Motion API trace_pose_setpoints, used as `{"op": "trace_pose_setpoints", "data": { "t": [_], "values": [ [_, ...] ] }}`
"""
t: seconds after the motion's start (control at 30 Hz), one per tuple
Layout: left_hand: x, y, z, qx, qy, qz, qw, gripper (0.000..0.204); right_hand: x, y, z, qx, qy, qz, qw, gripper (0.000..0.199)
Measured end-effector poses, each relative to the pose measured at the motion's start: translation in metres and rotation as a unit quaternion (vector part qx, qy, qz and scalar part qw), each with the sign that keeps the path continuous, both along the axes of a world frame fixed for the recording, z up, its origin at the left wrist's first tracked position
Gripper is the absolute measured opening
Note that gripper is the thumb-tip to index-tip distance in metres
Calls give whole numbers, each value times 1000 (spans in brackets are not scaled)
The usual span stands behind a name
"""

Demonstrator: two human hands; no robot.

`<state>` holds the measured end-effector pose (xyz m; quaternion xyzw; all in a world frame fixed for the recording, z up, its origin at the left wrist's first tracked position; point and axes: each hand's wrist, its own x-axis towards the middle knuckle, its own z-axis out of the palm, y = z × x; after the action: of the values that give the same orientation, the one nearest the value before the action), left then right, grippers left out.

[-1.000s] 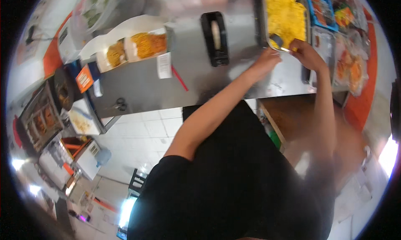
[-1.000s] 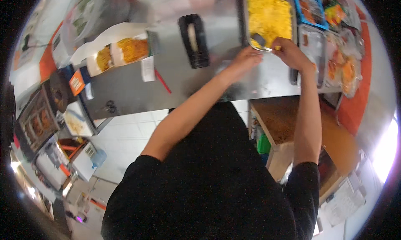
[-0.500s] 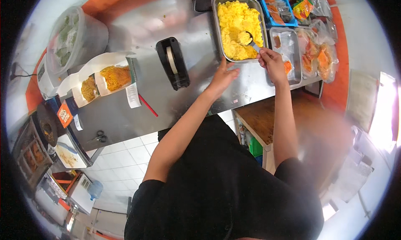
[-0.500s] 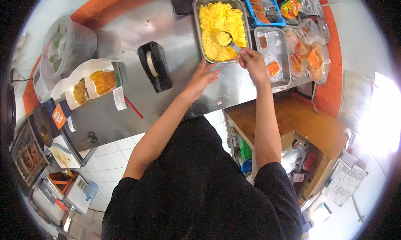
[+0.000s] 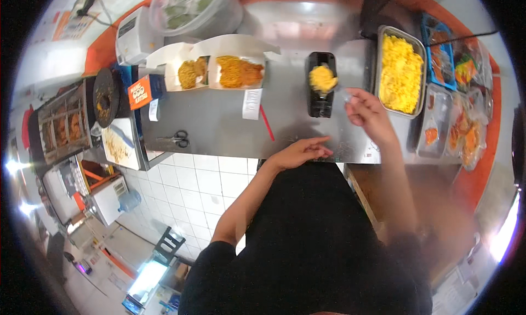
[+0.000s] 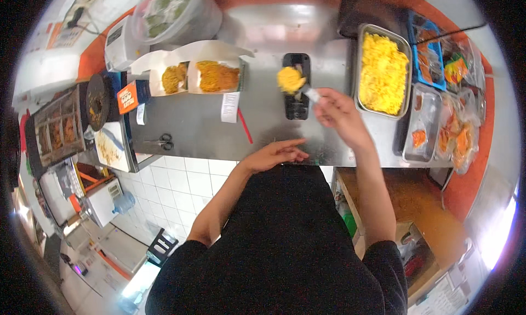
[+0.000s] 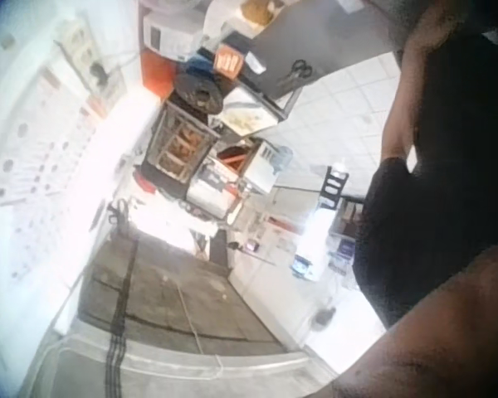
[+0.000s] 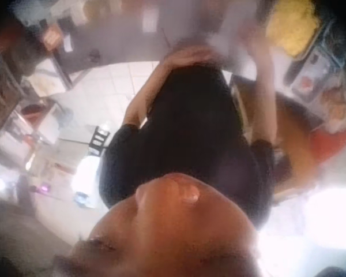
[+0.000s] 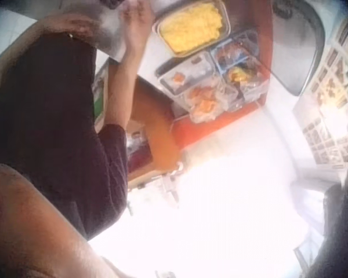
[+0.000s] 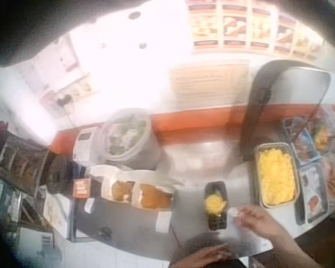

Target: The person prepares food orders by assembling takeout containers, placing fried chicken, noodles, and eggs into the boxes, checking receipts and phones on the counter, and packing the meals.

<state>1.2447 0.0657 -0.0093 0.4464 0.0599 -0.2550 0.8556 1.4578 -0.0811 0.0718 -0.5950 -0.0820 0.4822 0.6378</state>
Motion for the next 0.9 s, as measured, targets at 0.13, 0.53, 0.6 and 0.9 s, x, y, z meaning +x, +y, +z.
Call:
{"op": "trace_pose_setpoints", "data": {
  "t": [0.13, 0.53, 0.6, 0.9],
  "values": [
    [-73, 41, 16, 28, 61, 115, 991, 57, -48, 103, -30, 83, 60, 88, 991, 23],
    [-205, 96, 24, 48, 107, 183, 976, 61, -89, 220, -106, -107, -641, 69, 757, 36],
    [-208, 101, 17, 32, 99, 162, 981, 60, -92, 213, -101, -95, -605, 35, 790, 32],
    [-63, 56, 33, 168, -68, -51, 982, 55, -45, 80, -44, 14, -228, -288, 930, 21]
  ]
}}
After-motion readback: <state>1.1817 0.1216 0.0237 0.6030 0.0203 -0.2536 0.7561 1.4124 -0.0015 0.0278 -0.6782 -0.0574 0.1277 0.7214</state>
